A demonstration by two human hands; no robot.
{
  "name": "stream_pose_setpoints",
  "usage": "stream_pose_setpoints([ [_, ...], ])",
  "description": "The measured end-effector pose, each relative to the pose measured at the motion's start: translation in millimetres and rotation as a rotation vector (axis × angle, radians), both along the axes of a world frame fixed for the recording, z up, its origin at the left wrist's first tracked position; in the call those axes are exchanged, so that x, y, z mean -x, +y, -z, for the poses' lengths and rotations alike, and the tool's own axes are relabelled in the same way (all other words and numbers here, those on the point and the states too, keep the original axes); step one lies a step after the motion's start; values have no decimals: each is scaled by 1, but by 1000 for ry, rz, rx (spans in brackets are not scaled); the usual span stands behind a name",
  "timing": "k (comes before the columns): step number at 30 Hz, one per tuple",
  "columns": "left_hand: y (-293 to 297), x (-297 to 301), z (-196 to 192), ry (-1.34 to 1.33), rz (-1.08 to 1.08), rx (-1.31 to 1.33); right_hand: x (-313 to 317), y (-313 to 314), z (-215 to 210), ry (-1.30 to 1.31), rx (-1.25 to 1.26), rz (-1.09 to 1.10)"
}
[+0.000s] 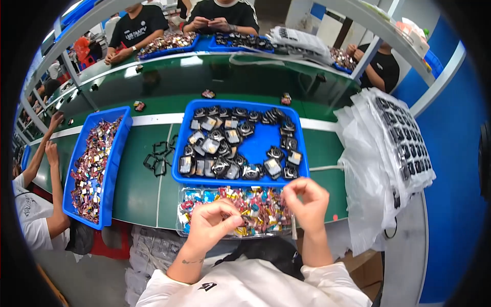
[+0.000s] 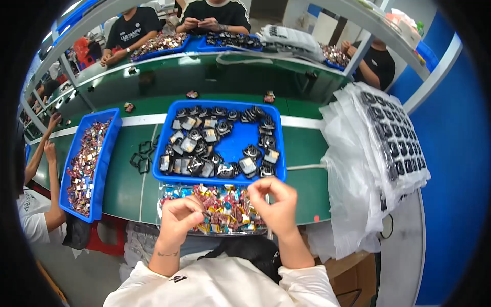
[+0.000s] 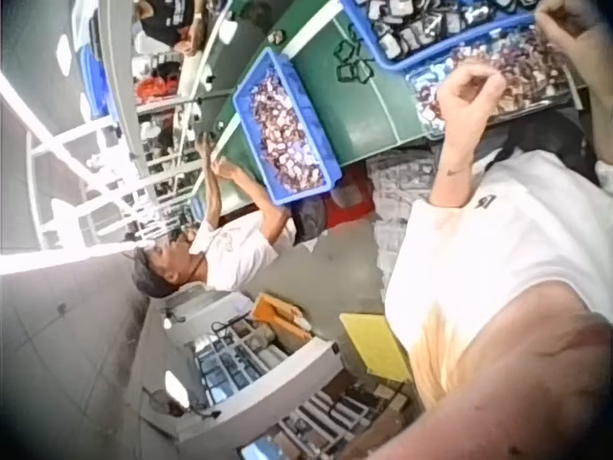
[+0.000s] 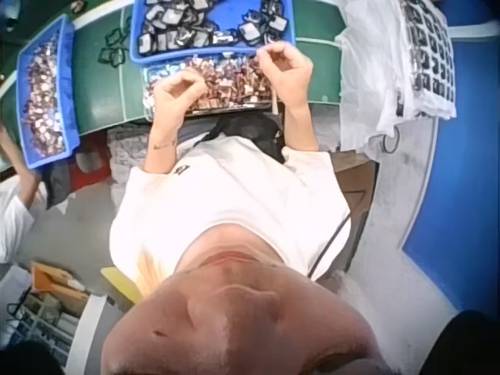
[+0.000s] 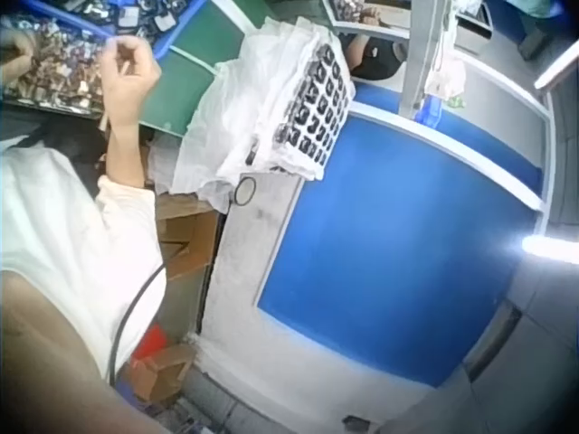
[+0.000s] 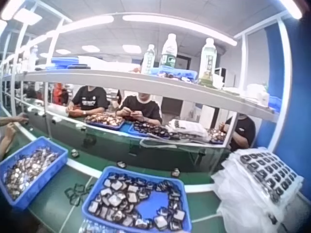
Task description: Assembling small electronic components, specifically inserting smartwatch screens into frames at a factory production line.
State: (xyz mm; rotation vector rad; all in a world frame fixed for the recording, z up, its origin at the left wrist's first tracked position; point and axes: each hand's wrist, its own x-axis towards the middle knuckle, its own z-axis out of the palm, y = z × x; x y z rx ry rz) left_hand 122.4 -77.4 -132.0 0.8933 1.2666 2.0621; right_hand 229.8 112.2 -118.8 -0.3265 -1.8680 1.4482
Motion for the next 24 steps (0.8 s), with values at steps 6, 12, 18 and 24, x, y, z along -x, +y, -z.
stream_pose_setpoints([
  [6, -5, -3, 2, -5, -57, 39, -1, 23, 2, -50, 53, 26],
  [12, -8, -4, 2, 20, -56, 36, 34, 40, -3, -168, -170, -32],
  [18, -9, -6, -1, -32, -85, 46, 50, 65, 3, -313, -835, 1],
  [24, -4, -1, 0, 15, -67, 24, 55, 60, -3, -314, -1110, -37],
])
